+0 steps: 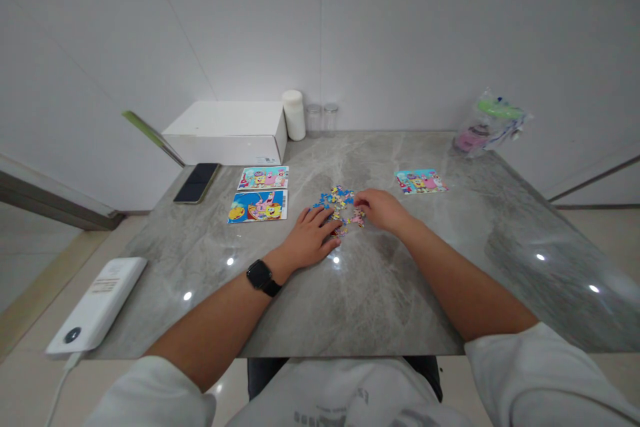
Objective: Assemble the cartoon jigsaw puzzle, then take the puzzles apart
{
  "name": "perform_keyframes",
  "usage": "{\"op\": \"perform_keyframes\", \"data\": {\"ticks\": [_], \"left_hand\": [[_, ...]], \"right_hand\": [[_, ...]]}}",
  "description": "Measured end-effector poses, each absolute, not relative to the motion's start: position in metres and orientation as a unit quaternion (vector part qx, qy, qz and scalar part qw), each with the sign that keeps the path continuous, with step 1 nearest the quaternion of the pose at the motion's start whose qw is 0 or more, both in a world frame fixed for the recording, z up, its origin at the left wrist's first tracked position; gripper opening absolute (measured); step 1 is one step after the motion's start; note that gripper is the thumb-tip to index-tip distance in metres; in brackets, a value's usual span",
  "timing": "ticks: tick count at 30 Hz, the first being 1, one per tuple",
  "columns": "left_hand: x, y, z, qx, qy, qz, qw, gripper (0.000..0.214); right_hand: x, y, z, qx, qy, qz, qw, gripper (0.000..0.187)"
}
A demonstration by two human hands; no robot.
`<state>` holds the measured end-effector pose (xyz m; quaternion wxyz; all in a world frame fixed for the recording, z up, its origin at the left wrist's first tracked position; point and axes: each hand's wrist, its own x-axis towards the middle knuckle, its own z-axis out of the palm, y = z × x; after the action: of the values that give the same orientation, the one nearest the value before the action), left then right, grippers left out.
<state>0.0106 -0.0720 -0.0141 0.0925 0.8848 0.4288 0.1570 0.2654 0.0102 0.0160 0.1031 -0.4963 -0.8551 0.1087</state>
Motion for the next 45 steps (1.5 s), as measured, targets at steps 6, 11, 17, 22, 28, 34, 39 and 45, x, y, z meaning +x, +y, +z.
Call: {"op": "perform_keyframes", "data": {"ticks": [6, 11, 17, 22, 28, 34, 39, 45], "left_hand": [[0.011, -0.072, -0.013, 0.886, 0.431, 0.150, 0.086, 0.048], [0.011, -0.073, -0.012, 0.886, 0.429, 0.152, 0.089, 0.048], [0.011, -0.073, -0.010, 0.887, 0.427, 0.153, 0.086, 0.047], [0.011, -0.074, -0.009, 0.888, 0.427, 0.148, 0.080, 0.048], [0.011, -0.074, -0.010, 0.889, 0.428, 0.145, 0.074, 0.049], [0.011, -0.074, -0.011, 0.891, 0.425, 0.143, 0.068, 0.049], [0.011, -0.074, -0.013, 0.891, 0.425, 0.143, 0.069, 0.049], [0.011, -0.074, -0.011, 0.890, 0.427, 0.146, 0.068, 0.048]], "right_hand": [[0.267, 0.005, 0.017, -0.471, -0.877, 0.062, 0.075, 0.017], [0.264, 0.001, 0.017, -0.460, -0.885, 0.073, 0.024, 0.010], [0.261, -0.001, 0.025, -0.473, -0.873, 0.117, 0.028, 0.007], [0.256, -0.005, 0.028, -0.494, -0.867, 0.065, 0.024, 0.019], [0.250, -0.010, 0.022, -0.481, -0.874, 0.063, 0.025, 0.021], [0.248, -0.010, 0.019, -0.462, -0.883, 0.073, 0.029, 0.015], [0.247, -0.010, 0.020, -0.470, -0.878, 0.088, 0.034, 0.008], [0.252, -0.004, 0.018, -0.500, -0.861, 0.066, 0.070, 0.015]]}}
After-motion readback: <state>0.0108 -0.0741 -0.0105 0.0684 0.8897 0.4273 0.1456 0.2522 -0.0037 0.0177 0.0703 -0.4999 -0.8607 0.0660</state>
